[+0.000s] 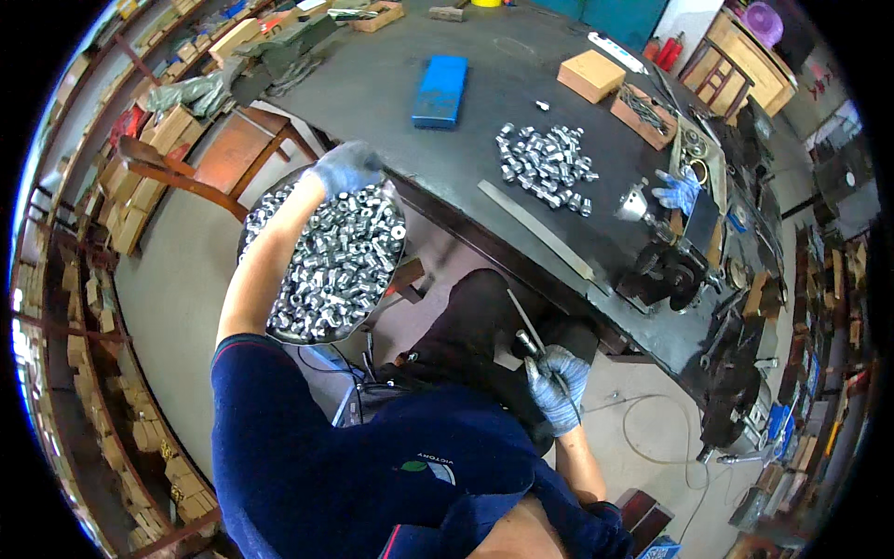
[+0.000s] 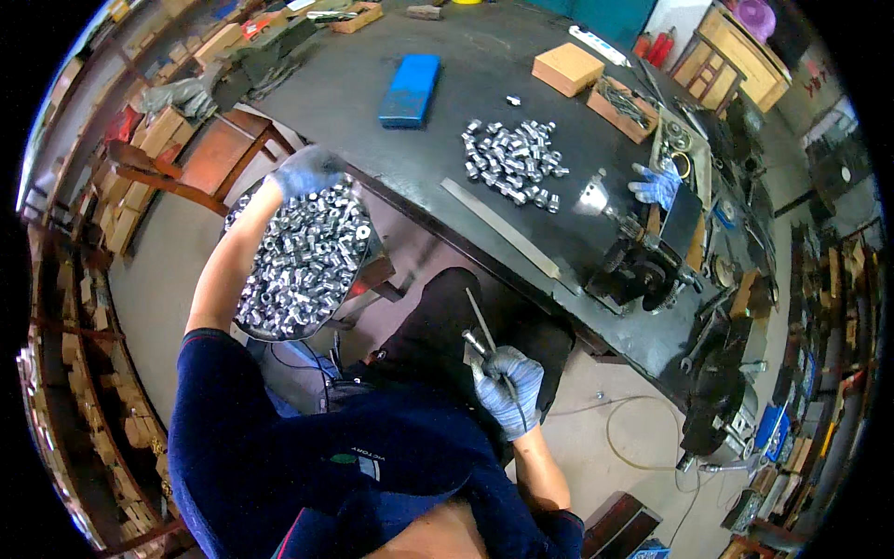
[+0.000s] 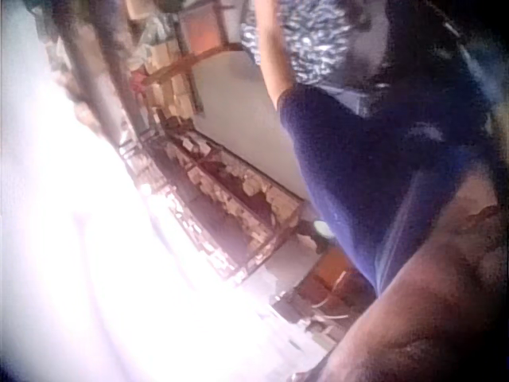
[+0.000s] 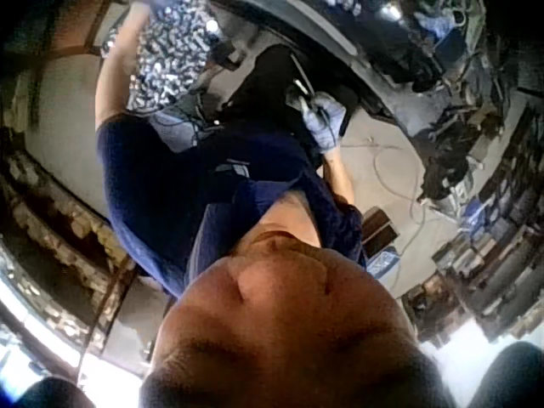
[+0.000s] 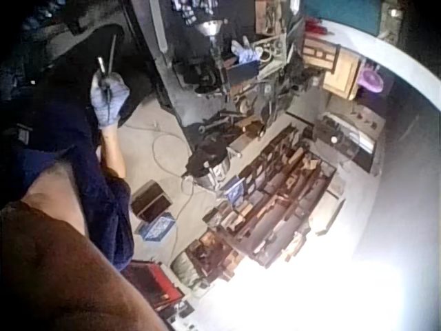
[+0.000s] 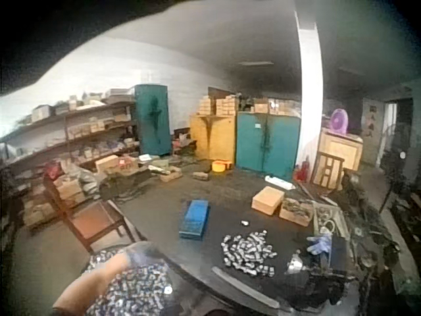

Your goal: The person picks up metal components from a bin, uses a measuring tool to check their dimensions, and places the inspected parts in a separate pile on the workbench.

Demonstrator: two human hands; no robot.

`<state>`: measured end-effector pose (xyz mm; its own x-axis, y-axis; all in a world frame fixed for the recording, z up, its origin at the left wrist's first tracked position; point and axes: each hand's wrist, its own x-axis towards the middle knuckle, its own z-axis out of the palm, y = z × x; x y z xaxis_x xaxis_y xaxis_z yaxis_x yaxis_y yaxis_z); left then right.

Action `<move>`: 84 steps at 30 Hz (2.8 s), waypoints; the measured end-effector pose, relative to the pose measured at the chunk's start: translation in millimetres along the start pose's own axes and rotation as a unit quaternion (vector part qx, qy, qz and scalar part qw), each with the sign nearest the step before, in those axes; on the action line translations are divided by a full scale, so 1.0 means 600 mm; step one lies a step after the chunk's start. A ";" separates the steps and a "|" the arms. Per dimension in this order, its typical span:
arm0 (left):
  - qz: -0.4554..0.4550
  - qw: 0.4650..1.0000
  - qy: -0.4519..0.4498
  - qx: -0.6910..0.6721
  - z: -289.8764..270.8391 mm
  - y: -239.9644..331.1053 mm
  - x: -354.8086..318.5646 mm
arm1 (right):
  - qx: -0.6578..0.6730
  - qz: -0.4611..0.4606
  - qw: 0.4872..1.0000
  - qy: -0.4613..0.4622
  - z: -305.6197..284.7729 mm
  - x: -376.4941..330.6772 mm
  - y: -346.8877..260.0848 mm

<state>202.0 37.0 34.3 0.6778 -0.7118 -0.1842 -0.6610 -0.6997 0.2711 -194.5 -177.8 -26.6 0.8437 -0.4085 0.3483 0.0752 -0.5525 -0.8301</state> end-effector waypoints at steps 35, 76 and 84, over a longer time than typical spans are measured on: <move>0.094 0.754 0.010 -0.650 0.119 0.169 -0.139 | 0.034 -0.051 0.997 -0.050 0.006 0.008 -0.023; 0.157 0.935 0.069 -0.312 0.233 0.326 -0.175 | -0.028 -0.021 0.996 -0.082 0.006 0.007 0.004; 0.225 0.964 0.075 -0.121 0.221 0.341 -0.179 | -0.074 0.015 0.993 -0.091 0.019 0.004 -0.004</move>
<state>-48.7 -37.6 -15.5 0.3905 -0.9103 0.1375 -0.8174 -0.2741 0.5068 -186.8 -169.4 -28.9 0.9271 -0.2964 0.2296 -0.0188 -0.6484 -0.7611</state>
